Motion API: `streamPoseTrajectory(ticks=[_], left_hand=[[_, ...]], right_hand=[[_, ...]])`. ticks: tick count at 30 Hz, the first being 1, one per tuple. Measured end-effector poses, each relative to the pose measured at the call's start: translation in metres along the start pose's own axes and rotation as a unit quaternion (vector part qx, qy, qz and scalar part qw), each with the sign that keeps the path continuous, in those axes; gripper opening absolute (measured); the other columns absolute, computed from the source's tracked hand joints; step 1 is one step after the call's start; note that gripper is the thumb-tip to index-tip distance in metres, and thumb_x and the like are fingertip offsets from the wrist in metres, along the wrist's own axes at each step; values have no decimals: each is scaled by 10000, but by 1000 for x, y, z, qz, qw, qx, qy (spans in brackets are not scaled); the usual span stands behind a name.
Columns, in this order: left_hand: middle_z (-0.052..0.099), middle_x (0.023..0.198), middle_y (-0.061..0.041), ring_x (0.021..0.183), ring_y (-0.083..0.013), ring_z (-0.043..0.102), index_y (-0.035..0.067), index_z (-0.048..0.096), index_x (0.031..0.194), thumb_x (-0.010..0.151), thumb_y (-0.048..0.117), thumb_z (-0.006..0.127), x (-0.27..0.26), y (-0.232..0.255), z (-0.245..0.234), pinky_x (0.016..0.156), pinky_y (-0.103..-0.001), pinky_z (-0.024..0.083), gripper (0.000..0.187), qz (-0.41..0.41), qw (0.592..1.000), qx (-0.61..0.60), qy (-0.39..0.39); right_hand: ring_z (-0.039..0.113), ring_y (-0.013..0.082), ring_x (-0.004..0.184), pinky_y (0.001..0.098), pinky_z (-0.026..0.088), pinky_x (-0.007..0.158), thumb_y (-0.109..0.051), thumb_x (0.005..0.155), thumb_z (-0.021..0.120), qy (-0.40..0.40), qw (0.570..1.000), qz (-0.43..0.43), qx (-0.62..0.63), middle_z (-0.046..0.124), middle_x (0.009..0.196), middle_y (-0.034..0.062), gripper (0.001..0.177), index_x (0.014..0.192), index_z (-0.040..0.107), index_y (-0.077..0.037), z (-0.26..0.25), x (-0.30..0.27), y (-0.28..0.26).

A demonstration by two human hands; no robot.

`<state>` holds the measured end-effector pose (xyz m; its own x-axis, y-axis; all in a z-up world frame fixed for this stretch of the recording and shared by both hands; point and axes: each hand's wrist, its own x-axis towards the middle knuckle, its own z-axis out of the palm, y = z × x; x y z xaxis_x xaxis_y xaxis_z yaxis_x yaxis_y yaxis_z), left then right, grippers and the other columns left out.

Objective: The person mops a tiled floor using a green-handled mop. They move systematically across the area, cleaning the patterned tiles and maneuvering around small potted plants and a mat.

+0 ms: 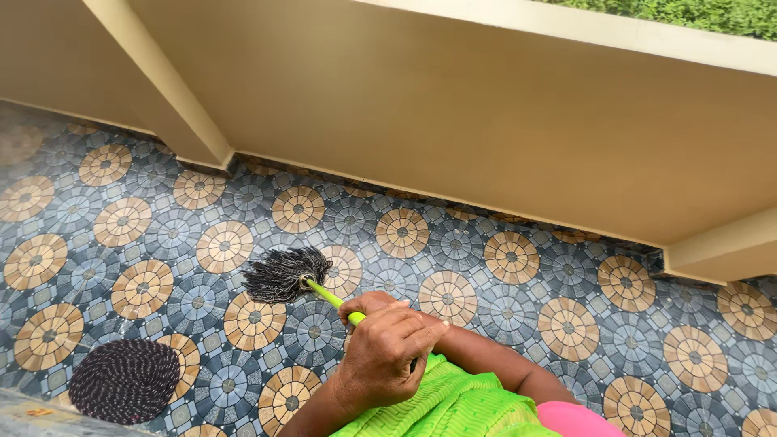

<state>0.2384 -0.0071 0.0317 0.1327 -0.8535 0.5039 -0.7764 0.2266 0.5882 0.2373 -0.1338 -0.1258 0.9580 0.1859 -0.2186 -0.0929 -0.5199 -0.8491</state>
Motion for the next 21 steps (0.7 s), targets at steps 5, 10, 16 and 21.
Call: streamPoseTrajectory(ticks=[5, 10, 16, 21], left_hand=[[746, 1011, -156, 1039, -340, 714, 14, 739, 1155, 752, 29, 726, 28, 32, 31, 937, -480, 554, 404, 48, 998, -22, -30], [761, 1092, -122, 1122, -320, 701, 46, 743, 1148, 734, 15, 718, 55, 73, 66, 1008, -485, 520, 416, 113, 991, -48, -51], [762, 1053, -108, 1082, -300, 714, 81, 748, 1195, 744, 45, 724, 74, 101, 110, 972, -462, 559, 453, 165, 975, -78, -123], [756, 1017, -101, 1031, -274, 731, 114, 763, 1171, 811, 83, 699, 88, 107, 155, 926, -429, 578, 367, 207, 955, -124, -174]], right_hand=[[705, 219, 838, 368, 533, 721, -268, 903, 646, 67, 997, 39, 23, 742, 881, 23, 185, 1035, 720, -164, -20, -77, 8], [704, 253, 864, 393, 537, 739, -316, 905, 647, 140, 983, 114, 21, 746, 900, 28, 193, 1028, 727, -191, -33, -168, 17], [704, 293, 896, 422, 541, 760, -373, 907, 650, 224, 944, 241, 12, 752, 924, 34, 205, 1018, 735, -223, -28, -261, 51], [707, 324, 934, 446, 544, 782, -411, 898, 640, 308, 882, 356, 7, 752, 965, 38, 215, 1048, 745, -296, -11, -325, 118]])
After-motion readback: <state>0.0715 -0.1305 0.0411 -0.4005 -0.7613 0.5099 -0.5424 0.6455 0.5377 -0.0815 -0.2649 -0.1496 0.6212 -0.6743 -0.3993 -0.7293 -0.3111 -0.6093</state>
